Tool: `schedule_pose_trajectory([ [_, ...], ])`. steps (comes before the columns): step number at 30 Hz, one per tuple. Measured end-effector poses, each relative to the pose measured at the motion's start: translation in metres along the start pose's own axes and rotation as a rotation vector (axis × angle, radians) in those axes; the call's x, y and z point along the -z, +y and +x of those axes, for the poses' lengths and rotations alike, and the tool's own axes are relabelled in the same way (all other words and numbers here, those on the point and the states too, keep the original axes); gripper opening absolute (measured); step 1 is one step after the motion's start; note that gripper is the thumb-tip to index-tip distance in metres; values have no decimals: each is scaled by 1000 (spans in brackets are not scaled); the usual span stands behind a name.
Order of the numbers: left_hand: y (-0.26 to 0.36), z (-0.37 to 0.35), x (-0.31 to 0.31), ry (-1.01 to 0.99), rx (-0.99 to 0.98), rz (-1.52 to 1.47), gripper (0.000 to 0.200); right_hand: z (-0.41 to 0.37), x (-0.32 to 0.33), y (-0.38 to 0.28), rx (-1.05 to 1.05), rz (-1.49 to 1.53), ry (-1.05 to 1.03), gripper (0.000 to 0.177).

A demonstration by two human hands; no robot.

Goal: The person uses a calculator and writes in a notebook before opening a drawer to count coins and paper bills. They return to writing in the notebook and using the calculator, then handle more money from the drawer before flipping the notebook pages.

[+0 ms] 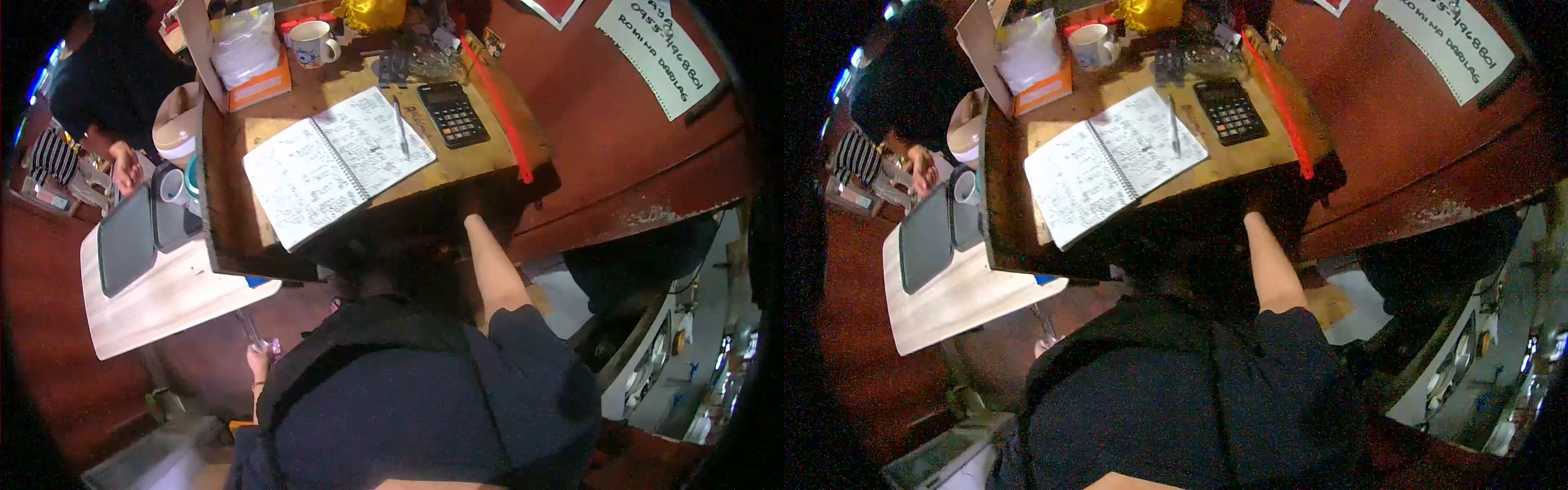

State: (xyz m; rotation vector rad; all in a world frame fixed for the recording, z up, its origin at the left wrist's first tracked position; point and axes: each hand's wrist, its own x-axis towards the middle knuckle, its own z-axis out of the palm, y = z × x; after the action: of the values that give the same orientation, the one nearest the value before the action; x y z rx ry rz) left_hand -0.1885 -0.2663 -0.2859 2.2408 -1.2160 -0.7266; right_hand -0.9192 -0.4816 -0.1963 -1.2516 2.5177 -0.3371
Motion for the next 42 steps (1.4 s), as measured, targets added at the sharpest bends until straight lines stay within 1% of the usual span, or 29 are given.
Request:
schedule_pose_trajectory([
  [2, 10, -56, -11, -117, -28, 99, 35, 0, -1, -5, 132, -269, -56, 48],
  [3, -2, -69, -24, -102, -15, 100, 35, 0, 0, -15, 203, -395, -77, 48],
  [5, -35, -92, -60, -173, 98, -117, 35, 5, 2, -25, 342, -643, -106, 49],
  [6, -31, -103, -63, -214, 124, -130, 35, 18, -13, -13, 355, -639, -111, 49],
  [8, -17, -113, -67, -282, 126, -61, 35, 42, -41, 9, 438, -277, -20, 48],
  [9, -11, -114, -69, -306, 119, -39, 34, 35, -34, 0, 439, -271, -32, 48],
  [11, -3, -115, -71, -354, 85, 28, 34, 15, -29, -11, 465, 383, 337, 27],
  [12, 8, -115, -71, -379, 70, 67, 34, 38, -57, 5, 719, -142, 570, 21],
  [14, 25, -117, -75, -411, 52, 121, 33, 42, -57, 7, 568, -353, 379, 20],
  [15, 32, -114, -79, -422, 44, 140, 33, 31, -40, 0, 568, -354, 380, 20],
  [17, 45, -111, -85, -427, 36, 162, 33, -5, 5, -21, 494, 79, 284, 20],
  [20, 53, -117, -94, -424, 64, 21, 29, -8, -8, -7, 495, 13, 322, 22],
  [21, 50, -119, -100, -428, 69, 19, 29, -27, 7, -12, 495, 8, 317, 22],
  [23, 37, -128, -110, -505, 162, -143, 30, -99, 72, -38, -24, 343, 371, 26],
  [24, 33, -134, -108, -510, 178, -140, 30, -116, 87, -26, -26, 332, 358, 26],
  [26, 29, -142, -103, -478, -25, 100, 30, -140, 114, 3, 488, -141, 37, 29],
  [27, 25, -144, -101, -463, -38, 219, 32, -152, 123, 6, 479, -150, 18, 29],
  [28, 32, -154, -98, -480, -29, 225, 32, -161, 132, 7, 492, -120, 21, 29],
  [29, 39, -163, -91, -495, 107, 80, 32, -168, 136, 12, 504, -89, 28, 30],
  [30, 60, -172, -79, -505, 242, -64, 32, -173, 136, 19, 492, -96, 21, 30],
  [31, 130, -189, -50, -550, 288, 22, 31, -178, 136, 26, 480, -114, -25, 29],
  [32, 117, -188, -54, -561, 289, 27, 31, -183, 137, 33, 470, -130, -69, 29],
  [34, 52, -171, -73, -544, 261, -122, 26, -195, 140, 47, 483, -116, -87, 28],
  [35, 17, -156, -87, -551, 262, -116, 26, -201, 140, 52, 504, -98, -102, 27],
  [37, -30, -136, -109, -557, 403, -457, 25, -208, 140, 61, 514, -88, -89, 26],
  [38, -27, -134, -110, -563, 405, -453, 25, -210, 140, 64, 535, -76, -68, 25],
  [40, 1, -122, -104, -516, 152, -81, 26, -213, 151, 64, 538, -36, -109, 23],
  [41, 45, -124, -89, -565, 168, 83, 28, -213, 160, 61, 547, 7, -143, 22],
  [42, 60, -121, -91, -568, 164, 85, 28, -212, 171, 53, 543, 8, -141, 22],
])
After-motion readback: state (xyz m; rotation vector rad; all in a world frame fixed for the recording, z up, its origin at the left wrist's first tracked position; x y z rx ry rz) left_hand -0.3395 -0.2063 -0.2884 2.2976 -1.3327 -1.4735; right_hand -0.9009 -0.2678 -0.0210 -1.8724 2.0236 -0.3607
